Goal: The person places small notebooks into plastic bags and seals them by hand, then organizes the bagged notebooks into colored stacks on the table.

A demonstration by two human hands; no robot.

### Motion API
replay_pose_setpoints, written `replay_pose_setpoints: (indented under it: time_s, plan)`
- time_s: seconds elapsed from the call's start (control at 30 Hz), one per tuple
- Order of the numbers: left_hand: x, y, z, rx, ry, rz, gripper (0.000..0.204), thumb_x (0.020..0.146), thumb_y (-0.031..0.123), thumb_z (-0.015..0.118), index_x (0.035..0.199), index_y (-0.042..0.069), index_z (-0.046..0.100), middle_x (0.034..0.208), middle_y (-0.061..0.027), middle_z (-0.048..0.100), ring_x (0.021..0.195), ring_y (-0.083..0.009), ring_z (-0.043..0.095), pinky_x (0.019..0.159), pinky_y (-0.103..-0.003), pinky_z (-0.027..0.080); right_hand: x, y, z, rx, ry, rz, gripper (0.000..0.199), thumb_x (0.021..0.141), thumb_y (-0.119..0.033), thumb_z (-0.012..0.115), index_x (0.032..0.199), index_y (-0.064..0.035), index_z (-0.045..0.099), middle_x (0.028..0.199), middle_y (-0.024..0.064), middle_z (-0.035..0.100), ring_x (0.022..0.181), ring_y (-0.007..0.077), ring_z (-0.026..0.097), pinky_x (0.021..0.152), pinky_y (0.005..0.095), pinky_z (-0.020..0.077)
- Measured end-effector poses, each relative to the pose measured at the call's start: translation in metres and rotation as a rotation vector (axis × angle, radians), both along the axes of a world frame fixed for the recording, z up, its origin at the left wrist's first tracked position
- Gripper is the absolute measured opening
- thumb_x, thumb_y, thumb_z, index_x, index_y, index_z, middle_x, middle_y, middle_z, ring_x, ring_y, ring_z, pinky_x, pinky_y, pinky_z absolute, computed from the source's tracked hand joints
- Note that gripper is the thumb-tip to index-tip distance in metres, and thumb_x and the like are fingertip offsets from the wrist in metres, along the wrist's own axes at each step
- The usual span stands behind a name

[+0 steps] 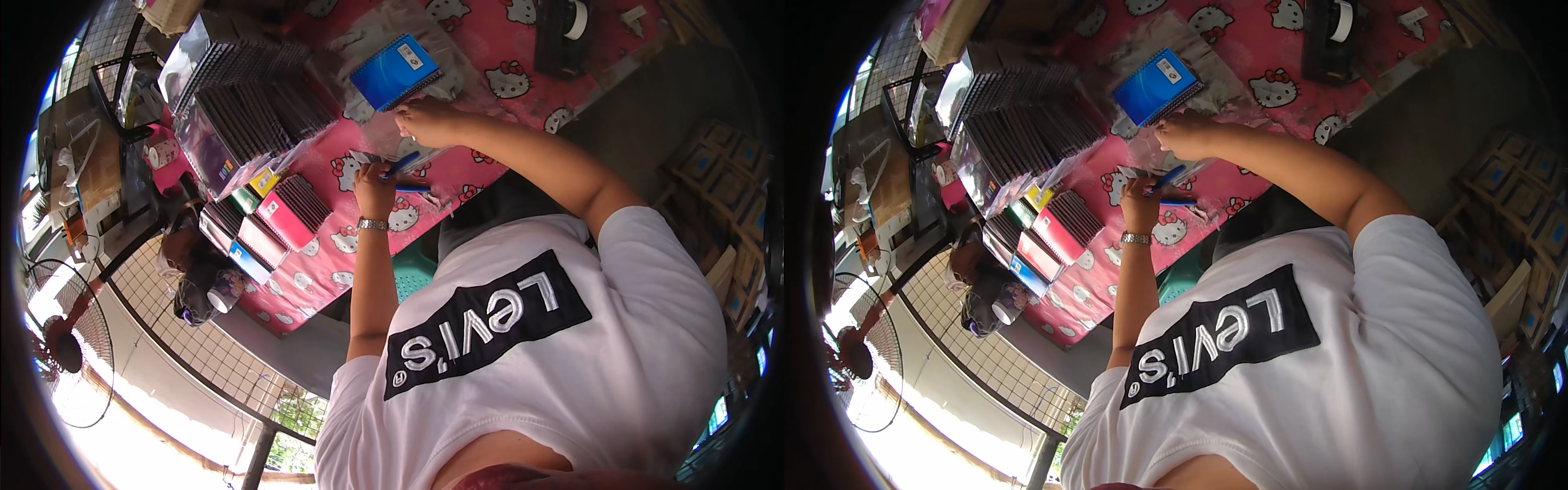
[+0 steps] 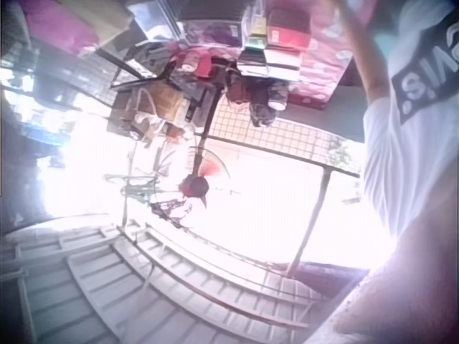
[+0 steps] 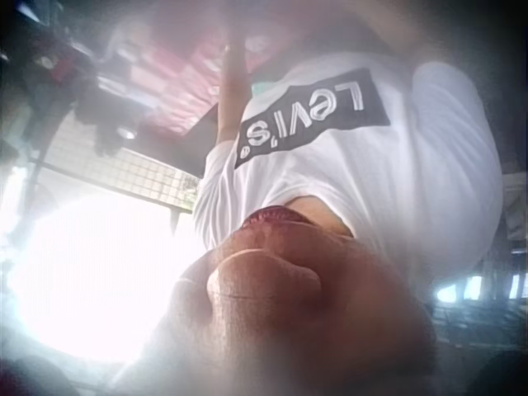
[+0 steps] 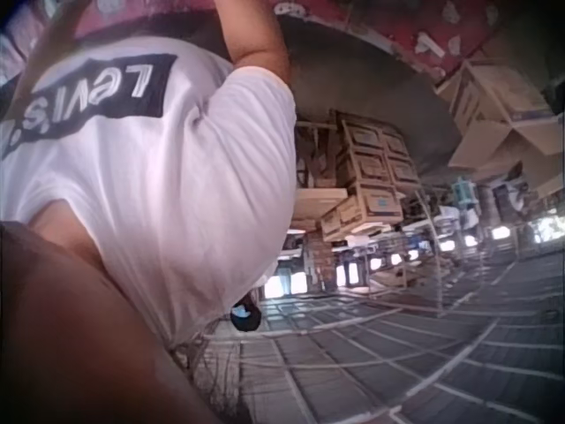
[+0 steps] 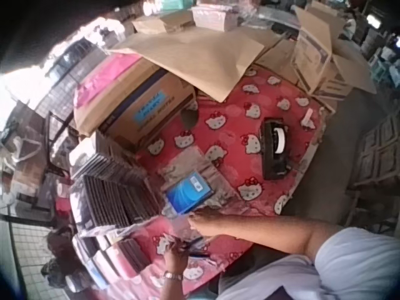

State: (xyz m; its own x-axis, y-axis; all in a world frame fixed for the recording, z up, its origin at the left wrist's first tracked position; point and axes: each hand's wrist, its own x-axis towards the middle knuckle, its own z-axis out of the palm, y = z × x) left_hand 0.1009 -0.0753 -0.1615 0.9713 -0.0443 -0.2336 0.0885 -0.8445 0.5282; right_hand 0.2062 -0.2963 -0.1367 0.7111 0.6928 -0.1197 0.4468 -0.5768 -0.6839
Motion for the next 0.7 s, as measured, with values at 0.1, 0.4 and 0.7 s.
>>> replay_pose_setpoints:
  time_s: [0.1, 0.4, 0.7]
  plan:
    - [0.014, -0.014, 0.010, 0.098, -0.196, 0.001, 0.035, 0.068, 0.019, 0.074, 0.100, 0.014, 0.063, 0.100, -0.0078, 0.059, 0.097, -0.0323, 0.053, 0.084, -0.046, 0.042, 0.000, -0.002, 0.001, -0.056, -0.045, 0.001, 0.014, 0.083, -0.012, 0.060, 0.091, -0.0007, 0.058, 0.094, 0.0135, 0.064, 0.087, 0.0311, 0.063, 0.075, 0.0424, 0.0498]
    - [0.082, -0.063, 0.067, 0.164, -0.672, -0.135, 0.063, 0.070, 0.033, 0.076, 0.125, 0.015, 0.051, 0.109, -0.0125, 0.054, 0.102, -0.0363, 0.049, 0.086, -0.051, 0.037, 0.005, -0.025, 0.046, 0.082, -0.329, 0.071, 0.036, 0.073, -0.027, 0.070, 0.099, -0.0080, 0.054, 0.097, 0.0048, 0.062, 0.095, 0.0212, 0.061, 0.085, 0.0343, 0.0430]
    - [0.076, -0.035, 0.068, -0.006, -0.471, 0.031, 0.009, 0.074, 0.007, 0.072, 0.082, 0.009, 0.069, 0.084, -0.0074, 0.060, 0.070, -0.0227, 0.059, 0.060, -0.034, 0.049, -0.004, -0.069, 0.034, -0.242, -0.686, -0.082, 0.045, 0.085, -0.018, 0.053, 0.129, -0.0168, 0.051, 0.102, 0.0019, 0.062, 0.092, 0.0190, 0.061, 0.090, 0.0410, 0.0396]
